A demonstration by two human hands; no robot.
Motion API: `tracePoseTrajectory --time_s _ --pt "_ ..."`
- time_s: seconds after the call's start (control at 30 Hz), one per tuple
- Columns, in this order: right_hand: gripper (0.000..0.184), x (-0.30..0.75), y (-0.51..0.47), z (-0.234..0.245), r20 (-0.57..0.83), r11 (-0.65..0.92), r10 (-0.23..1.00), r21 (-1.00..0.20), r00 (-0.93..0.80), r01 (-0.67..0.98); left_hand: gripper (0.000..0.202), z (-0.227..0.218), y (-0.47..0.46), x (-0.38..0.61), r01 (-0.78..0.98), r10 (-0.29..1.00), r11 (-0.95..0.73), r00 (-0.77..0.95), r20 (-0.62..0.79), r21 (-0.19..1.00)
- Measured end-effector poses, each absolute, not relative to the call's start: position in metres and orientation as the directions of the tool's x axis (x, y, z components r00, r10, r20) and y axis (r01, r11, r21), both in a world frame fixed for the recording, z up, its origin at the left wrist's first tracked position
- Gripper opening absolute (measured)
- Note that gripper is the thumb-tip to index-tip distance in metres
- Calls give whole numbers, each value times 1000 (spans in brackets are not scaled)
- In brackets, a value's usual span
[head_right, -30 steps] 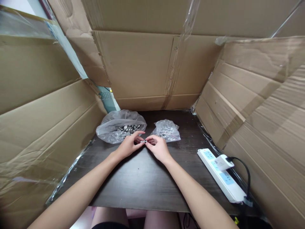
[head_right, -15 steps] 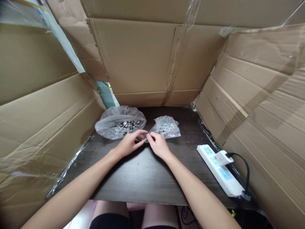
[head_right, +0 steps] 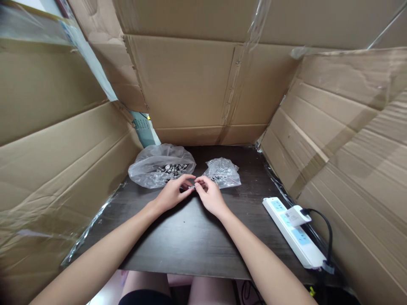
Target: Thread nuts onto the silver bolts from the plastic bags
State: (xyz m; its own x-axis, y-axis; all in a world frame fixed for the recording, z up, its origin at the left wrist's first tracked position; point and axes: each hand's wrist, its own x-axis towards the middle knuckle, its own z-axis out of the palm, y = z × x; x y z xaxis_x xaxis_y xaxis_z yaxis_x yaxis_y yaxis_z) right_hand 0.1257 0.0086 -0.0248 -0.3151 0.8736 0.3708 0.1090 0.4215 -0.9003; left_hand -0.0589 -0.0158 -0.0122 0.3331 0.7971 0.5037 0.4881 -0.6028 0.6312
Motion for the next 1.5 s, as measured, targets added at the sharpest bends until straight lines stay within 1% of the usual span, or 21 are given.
tracePoseTrajectory --time_s 0.13,0.43,0.57,0.8,0.93,1.13,1.3,1.5 --pt "25 128 10 -25 406 452 869 -884 -282 118 34 -13 -15 -60 496 801 -596 311 512 631" --pt "26 129 12 -27 381 398 903 -916 -201 53 34 -12 -15 -60 507 815 -575 289 502 642" --pt "24 128 9 -27 370 395 900 -916 -228 72 33 -14 -15 -60 495 819 -571 288 496 656" --pt "23 128 4 -23 468 510 851 -846 -238 159 34 -13 -14 -61 499 820 -568 276 502 654" --pt "20 128 5 -24 468 511 844 -850 -261 130 34 -12 -15 -61 502 829 -555 273 488 663" --pt "22 129 7 -25 486 528 827 -844 -284 95 34 -12 -15 -61 486 823 -566 286 490 666" --pt "25 130 10 -26 436 470 850 -881 -295 56 34 -12 -15 -61 501 825 -563 291 485 658" --pt "30 134 15 -26 312 335 883 -942 -352 6 34 -12 -15 -62 494 833 -552 307 459 672"
